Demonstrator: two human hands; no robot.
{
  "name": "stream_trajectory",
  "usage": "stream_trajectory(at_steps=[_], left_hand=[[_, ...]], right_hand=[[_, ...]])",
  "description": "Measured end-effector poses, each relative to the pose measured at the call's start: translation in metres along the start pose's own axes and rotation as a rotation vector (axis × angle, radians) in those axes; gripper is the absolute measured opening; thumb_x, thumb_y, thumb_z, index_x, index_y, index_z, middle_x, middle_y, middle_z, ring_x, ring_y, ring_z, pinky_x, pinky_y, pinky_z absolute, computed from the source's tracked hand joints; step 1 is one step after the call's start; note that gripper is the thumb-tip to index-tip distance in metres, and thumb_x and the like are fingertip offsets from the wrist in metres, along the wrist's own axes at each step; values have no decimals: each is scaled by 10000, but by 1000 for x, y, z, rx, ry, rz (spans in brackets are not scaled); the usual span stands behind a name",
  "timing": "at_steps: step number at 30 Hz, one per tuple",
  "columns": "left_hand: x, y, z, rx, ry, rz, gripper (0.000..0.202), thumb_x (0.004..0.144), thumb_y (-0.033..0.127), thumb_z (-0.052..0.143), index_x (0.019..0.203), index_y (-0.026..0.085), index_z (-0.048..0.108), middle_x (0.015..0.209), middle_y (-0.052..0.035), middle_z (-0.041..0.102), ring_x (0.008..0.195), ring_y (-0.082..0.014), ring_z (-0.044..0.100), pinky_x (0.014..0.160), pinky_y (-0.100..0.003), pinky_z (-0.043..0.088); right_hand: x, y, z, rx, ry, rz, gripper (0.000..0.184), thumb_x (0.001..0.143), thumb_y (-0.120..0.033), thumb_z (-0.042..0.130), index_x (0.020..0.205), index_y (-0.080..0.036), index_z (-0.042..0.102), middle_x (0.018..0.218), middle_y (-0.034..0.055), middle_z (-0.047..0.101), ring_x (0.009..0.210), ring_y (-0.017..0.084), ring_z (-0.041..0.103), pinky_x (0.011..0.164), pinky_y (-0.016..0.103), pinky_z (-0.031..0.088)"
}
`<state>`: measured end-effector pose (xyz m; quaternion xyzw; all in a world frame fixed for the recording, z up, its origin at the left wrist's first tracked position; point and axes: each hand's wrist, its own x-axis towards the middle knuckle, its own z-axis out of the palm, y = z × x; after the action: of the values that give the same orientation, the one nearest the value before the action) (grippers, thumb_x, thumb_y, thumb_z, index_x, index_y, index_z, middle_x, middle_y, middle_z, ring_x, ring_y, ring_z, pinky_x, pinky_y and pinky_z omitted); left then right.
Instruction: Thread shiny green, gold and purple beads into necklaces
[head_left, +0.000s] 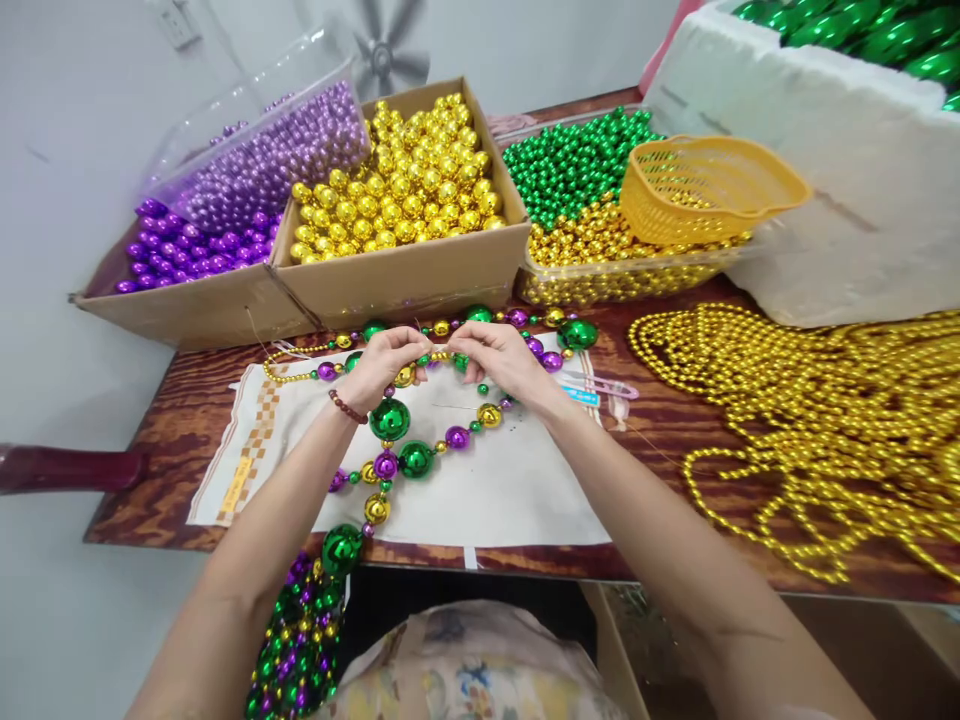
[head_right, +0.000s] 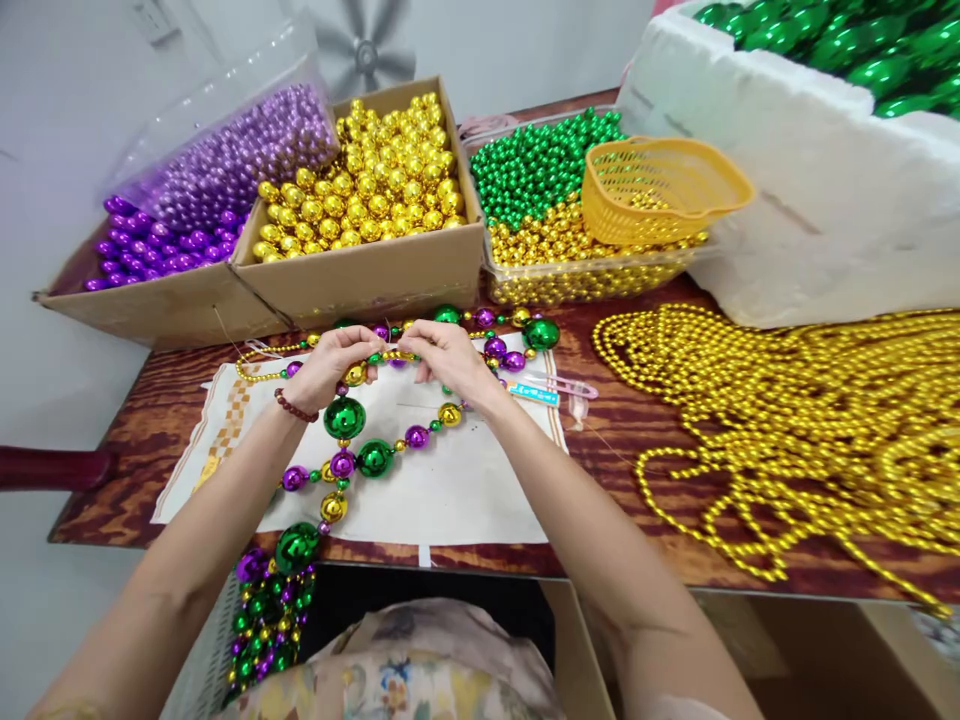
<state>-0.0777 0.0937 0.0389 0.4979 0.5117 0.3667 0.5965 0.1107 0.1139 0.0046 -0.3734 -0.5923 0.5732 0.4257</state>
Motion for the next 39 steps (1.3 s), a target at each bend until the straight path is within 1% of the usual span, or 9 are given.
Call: stream_trajectory(at_steps=[7,13,18,21,24,29,34,37,39], left_hand=[[9,-11,4,54,68,158,205,762,295,741,756,139,609,752,-10,654,580,-67,521,519,-188,377],[13,-19,1,-293,-35,134,321,724,364,820,789,161,580,751,-15,681,825,-170,701,695,-235,477],[19,-23,-10,-363,-19,117,357,688,364,855,788,151,585,718,4,677,714,-144,698,747,-269,517],[27,-27,-17,-221,-13,111,319,705,332,839,783,146,592,640,22,645,596,-109,642,646,-235,488],[34,-28,-22,-77,-48,113,263,718,289,823,756,128,619,606,12,630,540,-88,585,598,-223,457],[37,-24,-24,-165,-119,76,348,634,332,884,775,109,658,632,1,630,536,-82,562,574,-227,438],[36,-24,-25,-262,-145,102,408,594,380,916,728,116,636,608,15,603,524,-74,541,568,-228,419],[36,-27,-28,-301,-96,102,409,600,372,915,695,135,596,585,19,603,516,-76,535,561,-227,404],[36,-28,-32,-329,-61,86,408,610,371,912,695,139,587,587,18,612,522,-78,542,568,-226,404]], right_hand=[[-30,15,-5,-86,-43,-65,213,852,-369,567,724,-198,560,531,-68,401,466,92,328,468,229,253],[-30,41,0,-283,-60,-43,231,871,-390,521,749,-198,563,560,-56,412,515,114,362,520,244,285],[-26,49,1,-402,-84,-33,202,882,-348,531,792,-195,626,564,-43,492,521,129,436,549,247,332],[-22,40,-8,-540,-63,-51,182,896,-301,549,802,-198,666,644,-4,614,598,157,534,591,258,350],[-11,15,-17,-910,13,-194,210,948,-259,524,899,-217,724,900,44,732,776,194,627,615,272,329],[28,-23,-6,-1348,31,-338,297,1008,-202,446,1052,-238,738,980,41,734,799,184,652,547,287,244],[67,-31,25,-1358,-58,-386,240,1006,-264,493,1051,-260,728,1068,27,708,839,183,662,545,277,268],[72,-29,29,-1264,107,-324,223,981,-250,532,1127,-237,699,1245,63,668,894,210,674,576,274,341],[68,-24,26,-1079,141,-260,238,972,-210,518,1135,-212,691,1196,77,694,840,200,682,610,276,403]])
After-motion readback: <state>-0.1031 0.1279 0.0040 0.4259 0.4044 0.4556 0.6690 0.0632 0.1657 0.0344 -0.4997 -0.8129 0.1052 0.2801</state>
